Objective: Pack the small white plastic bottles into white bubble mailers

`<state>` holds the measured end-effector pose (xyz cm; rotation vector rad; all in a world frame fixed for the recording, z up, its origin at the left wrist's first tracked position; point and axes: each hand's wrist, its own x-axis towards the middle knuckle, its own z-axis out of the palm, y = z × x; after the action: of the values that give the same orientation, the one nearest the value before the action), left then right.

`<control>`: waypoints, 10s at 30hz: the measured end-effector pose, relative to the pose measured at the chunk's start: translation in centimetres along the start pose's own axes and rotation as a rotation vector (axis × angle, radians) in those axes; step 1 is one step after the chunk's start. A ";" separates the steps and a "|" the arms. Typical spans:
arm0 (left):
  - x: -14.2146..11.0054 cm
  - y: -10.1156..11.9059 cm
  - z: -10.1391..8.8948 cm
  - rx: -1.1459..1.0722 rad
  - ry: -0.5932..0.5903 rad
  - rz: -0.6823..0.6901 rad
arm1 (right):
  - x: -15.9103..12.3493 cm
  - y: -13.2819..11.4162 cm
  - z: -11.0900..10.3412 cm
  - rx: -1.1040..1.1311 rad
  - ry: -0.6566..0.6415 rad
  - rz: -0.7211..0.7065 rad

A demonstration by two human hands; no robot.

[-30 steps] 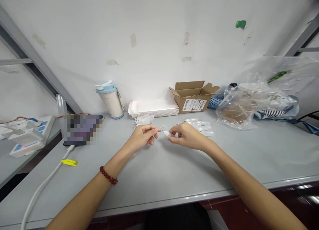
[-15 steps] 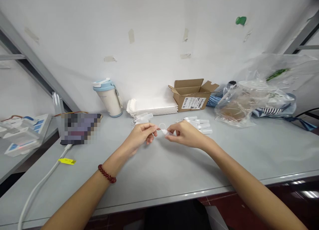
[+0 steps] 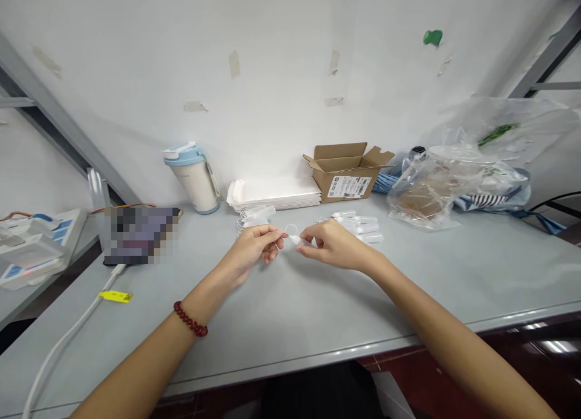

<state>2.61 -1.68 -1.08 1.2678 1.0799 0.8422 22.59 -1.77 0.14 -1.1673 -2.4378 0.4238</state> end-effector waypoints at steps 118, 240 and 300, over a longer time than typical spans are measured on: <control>0.6 2.2 -6.7 0.273 0.440 0.177 | -0.1 2.5 -1.3 -0.327 -0.070 0.317; 0.2 1.0 -2.8 0.230 -0.003 0.229 | 0.7 -0.9 2.4 0.303 0.076 0.066; -0.7 0.7 0.3 0.648 0.233 0.309 | 0.0 3.1 -1.1 -0.198 -0.092 0.163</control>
<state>2.68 -2.33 -0.33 1.9501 1.4319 0.9195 25.19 0.21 -0.21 -1.4671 -2.5181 0.2938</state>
